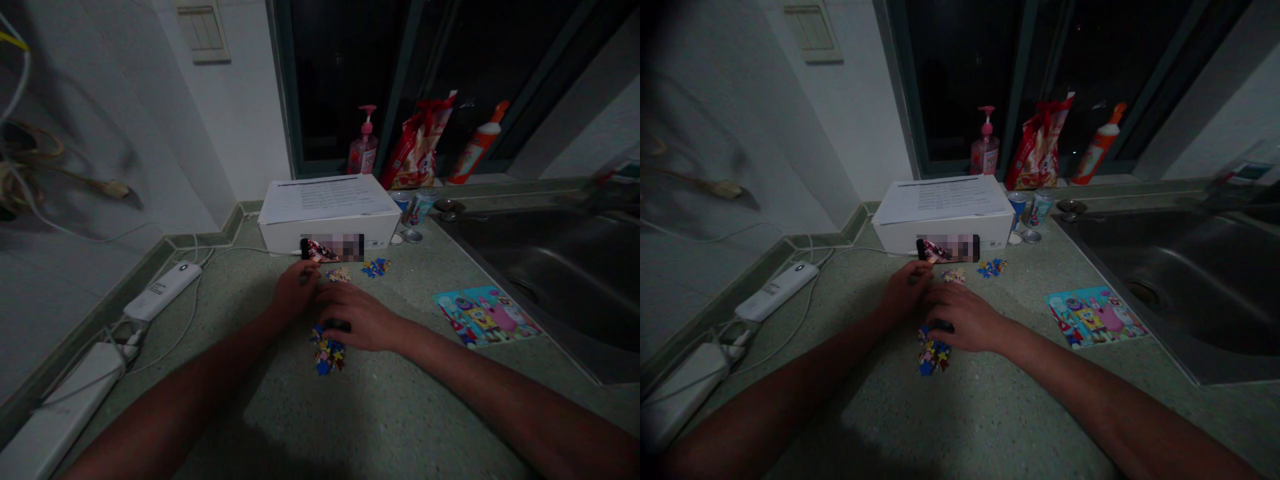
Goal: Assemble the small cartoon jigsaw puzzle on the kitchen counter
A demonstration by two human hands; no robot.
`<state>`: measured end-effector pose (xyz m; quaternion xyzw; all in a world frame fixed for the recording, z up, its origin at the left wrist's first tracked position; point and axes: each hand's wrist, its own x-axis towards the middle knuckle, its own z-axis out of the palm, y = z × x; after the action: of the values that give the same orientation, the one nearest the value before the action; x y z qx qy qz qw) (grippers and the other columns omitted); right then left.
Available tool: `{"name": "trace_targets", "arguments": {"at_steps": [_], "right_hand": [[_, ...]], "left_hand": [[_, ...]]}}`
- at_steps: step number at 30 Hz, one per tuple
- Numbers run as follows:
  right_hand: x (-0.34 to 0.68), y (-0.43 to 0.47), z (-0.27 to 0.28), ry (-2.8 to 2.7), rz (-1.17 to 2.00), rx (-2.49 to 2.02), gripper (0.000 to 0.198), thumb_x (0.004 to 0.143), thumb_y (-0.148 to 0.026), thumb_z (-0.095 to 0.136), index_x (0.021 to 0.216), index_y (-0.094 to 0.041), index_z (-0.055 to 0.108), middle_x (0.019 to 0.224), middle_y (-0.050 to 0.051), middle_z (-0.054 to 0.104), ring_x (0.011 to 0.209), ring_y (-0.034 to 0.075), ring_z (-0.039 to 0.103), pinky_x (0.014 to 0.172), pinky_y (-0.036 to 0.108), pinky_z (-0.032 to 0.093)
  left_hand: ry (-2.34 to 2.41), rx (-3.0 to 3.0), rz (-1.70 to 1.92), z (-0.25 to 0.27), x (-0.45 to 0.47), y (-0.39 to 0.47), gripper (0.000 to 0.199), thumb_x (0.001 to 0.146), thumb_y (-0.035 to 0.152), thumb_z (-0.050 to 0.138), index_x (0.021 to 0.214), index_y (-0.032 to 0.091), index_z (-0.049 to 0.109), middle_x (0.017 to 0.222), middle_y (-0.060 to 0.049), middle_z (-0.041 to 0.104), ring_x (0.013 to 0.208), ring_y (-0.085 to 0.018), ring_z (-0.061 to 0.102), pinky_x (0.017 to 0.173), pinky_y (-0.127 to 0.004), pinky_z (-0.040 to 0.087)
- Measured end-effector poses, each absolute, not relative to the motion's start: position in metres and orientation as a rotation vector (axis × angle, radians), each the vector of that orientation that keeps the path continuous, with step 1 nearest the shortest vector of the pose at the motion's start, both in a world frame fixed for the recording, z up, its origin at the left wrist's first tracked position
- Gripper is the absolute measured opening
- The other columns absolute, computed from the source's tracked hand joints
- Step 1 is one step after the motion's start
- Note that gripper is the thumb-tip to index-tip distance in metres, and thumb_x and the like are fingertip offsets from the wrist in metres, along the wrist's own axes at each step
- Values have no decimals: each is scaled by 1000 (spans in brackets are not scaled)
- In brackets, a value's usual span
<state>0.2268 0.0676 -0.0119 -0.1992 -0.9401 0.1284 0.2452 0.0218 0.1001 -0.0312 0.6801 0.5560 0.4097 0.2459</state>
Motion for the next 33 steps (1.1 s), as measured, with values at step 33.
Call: {"name": "trace_targets", "arguments": {"at_steps": [33], "right_hand": [[250, 111, -46, -1911, 254, -1035, 18, 100, -26, 59, 111, -23, 73, 109, 8, 78, 104, 28, 72, 93, 47, 58]], "left_hand": [[1459, 2600, 679, -36, 30, 94, 34, 94, 22, 66, 127, 18, 72, 131, -15, 68, 126, -35, 57, 111, -55, 45]]}}
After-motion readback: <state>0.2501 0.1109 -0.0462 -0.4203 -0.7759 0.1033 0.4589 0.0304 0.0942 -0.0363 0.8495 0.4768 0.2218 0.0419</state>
